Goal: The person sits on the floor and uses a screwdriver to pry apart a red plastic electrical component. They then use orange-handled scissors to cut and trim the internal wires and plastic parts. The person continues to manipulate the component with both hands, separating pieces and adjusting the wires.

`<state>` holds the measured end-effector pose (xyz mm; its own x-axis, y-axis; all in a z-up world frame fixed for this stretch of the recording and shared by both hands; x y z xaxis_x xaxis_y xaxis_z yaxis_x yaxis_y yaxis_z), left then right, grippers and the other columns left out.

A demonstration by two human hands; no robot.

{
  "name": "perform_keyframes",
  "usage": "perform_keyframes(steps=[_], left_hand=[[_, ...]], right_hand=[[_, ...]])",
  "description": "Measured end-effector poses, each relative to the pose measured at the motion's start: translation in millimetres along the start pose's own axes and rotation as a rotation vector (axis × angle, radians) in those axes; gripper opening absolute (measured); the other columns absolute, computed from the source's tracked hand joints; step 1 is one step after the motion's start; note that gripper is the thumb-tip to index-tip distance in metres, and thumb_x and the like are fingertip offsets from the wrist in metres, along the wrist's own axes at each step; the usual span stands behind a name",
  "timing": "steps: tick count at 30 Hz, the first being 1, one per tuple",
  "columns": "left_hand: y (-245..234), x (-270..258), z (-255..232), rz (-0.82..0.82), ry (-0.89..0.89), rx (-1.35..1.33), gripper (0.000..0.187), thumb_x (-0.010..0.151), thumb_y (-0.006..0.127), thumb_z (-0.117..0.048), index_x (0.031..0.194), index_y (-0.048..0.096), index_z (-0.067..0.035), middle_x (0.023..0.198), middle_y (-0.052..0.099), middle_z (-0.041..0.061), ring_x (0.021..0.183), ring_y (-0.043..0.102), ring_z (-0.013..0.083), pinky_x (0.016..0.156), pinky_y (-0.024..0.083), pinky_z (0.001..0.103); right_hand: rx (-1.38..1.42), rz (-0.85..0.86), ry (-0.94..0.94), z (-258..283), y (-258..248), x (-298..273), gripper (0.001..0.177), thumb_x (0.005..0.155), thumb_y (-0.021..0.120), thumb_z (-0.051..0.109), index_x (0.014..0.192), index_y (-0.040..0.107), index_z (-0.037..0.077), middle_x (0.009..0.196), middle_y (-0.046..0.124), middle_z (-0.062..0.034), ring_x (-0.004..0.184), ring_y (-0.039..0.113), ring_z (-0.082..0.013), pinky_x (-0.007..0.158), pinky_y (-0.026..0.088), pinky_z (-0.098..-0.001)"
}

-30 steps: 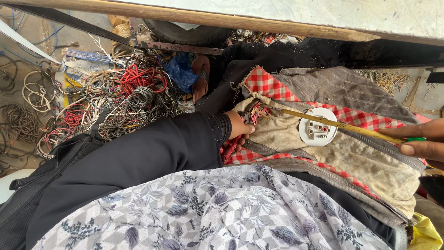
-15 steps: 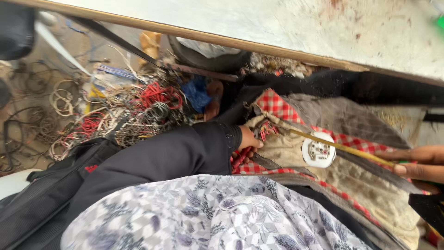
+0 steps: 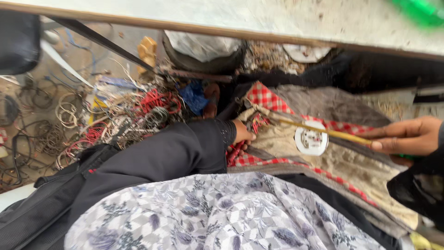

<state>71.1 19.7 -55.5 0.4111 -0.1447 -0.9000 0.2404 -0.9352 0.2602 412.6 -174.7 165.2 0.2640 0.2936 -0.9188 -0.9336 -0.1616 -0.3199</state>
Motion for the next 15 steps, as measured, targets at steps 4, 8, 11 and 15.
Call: perform_keyframes(steps=[4,8,11,15], left_hand=[[-6,5,2,-0.007,0.013,0.053,0.035,0.095,0.071,-0.036,0.089,0.07,-0.002,0.075,0.073,0.01,0.061,0.072,0.0243,0.057,0.057,0.041],[-9,-3,2,0.023,-0.002,0.001,0.036,0.094,0.073,-0.036,0.086,0.07,0.0,0.075,0.074,0.01,0.061,0.072,0.0241,0.057,0.06,0.04],[-6,-5,8,0.054,-0.059,-0.071,0.037,0.095,0.072,-0.034,0.087,0.069,0.001,0.075,0.072,0.011,0.06,0.071,0.0239,0.056,0.06,0.041],[-1,-4,6,0.092,-0.018,-0.21,0.034,0.094,0.072,-0.029,0.088,0.067,0.004,0.074,0.069,0.012,0.056,0.066,0.0241,0.054,0.06,0.042]], right_hand=[[-0.25,0.094,0.174,17,3,-2,0.042,0.1,0.073,0.024,0.141,0.075,0.012,0.06,0.061,-0.0176,0.051,0.06,-0.0254,0.051,0.051,-0.0416],[-0.26,0.114,0.209,25,7,-1,0.045,0.101,0.071,0.025,0.144,0.068,0.012,0.061,0.061,-0.0195,0.047,0.058,-0.026,0.049,0.05,-0.0425],[-0.156,0.107,0.186,21,6,-4,0.047,0.096,0.074,0.02,0.141,0.066,0.011,0.065,0.064,-0.0194,0.041,0.053,-0.0261,0.045,0.043,-0.0427],[-0.143,0.069,0.233,10,6,-3,0.045,0.096,0.078,0.018,0.141,0.07,0.013,0.069,0.067,-0.0219,0.038,0.05,-0.0269,0.043,0.038,-0.0422]])
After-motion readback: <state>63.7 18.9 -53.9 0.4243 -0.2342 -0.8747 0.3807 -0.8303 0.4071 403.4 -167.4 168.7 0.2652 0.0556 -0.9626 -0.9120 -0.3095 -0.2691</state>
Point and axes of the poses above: each hand's wrist, its own x-axis towards the middle knuckle, its own y-axis out of the palm, z = x × y, the point moved 7 cm from there along x, towards the middle knuckle
